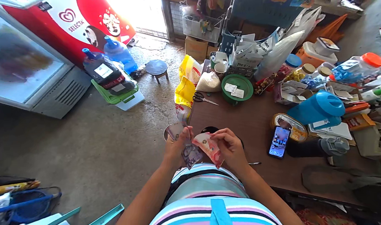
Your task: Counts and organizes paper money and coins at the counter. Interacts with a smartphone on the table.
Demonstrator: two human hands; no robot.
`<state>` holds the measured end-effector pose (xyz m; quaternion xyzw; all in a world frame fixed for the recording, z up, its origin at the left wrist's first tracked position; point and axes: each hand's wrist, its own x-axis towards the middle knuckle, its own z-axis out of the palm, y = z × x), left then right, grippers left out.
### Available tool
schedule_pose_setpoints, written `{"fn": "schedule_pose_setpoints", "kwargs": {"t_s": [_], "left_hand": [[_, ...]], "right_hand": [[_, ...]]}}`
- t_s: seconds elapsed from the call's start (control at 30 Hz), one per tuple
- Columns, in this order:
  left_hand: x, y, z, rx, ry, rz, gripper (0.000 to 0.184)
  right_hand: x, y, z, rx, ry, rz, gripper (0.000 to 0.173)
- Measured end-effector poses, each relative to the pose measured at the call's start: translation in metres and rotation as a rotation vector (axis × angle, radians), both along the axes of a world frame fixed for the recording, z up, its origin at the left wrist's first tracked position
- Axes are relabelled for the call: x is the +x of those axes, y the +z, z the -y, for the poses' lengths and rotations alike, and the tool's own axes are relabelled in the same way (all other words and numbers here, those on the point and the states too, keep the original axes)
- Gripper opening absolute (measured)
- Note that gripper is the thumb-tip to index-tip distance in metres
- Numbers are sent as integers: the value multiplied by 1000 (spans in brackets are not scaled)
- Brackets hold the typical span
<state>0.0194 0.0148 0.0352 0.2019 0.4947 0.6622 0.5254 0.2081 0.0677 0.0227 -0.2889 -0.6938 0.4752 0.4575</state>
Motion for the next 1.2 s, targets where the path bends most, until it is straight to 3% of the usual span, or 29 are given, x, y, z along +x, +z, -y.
{"fn": "schedule_pose_setpoints", "kwargs": {"t_s": [0.07, 0.23, 0.4, 0.5, 0.63, 0.73, 0.83, 0.93, 1.1, 1.2], "left_hand": [[3, 0, -3, -48, 36, 55, 32], [7, 6, -7, -87, 92, 224, 32], [-17, -21, 0, 210, -92, 884, 36], [-17, -24, -1, 338, -130, 1128, 46], [-15, -40, -6, 533, -292, 1296, 25], [-13, -45, -10, 546, -283, 1129, 27], [-9, -30, -6, 259, -112, 654, 37], [1, -17, -6, 87, 60, 403, 33], [10, -17, -7, 59, 150, 231, 21], [16, -17, -8, 24, 139, 211, 32]], "right_hand": [[-4, 3, 2, -53, -15, -32, 22], [-12, 5, 1, -67, -144, -58, 25], [-8, 5, -5, 4, -267, -22, 26], [-9, 8, -4, 62, -237, 53, 29], [-15, 15, 2, 134, -178, 171, 33], [-19, 20, 6, 154, -152, 210, 35], [-23, 23, 8, 117, -118, 249, 37], [-28, 21, 10, 66, -73, 255, 37], [-36, 14, 14, -44, -22, 135, 35], [-39, 12, 15, -94, -6, 84, 34]]}}
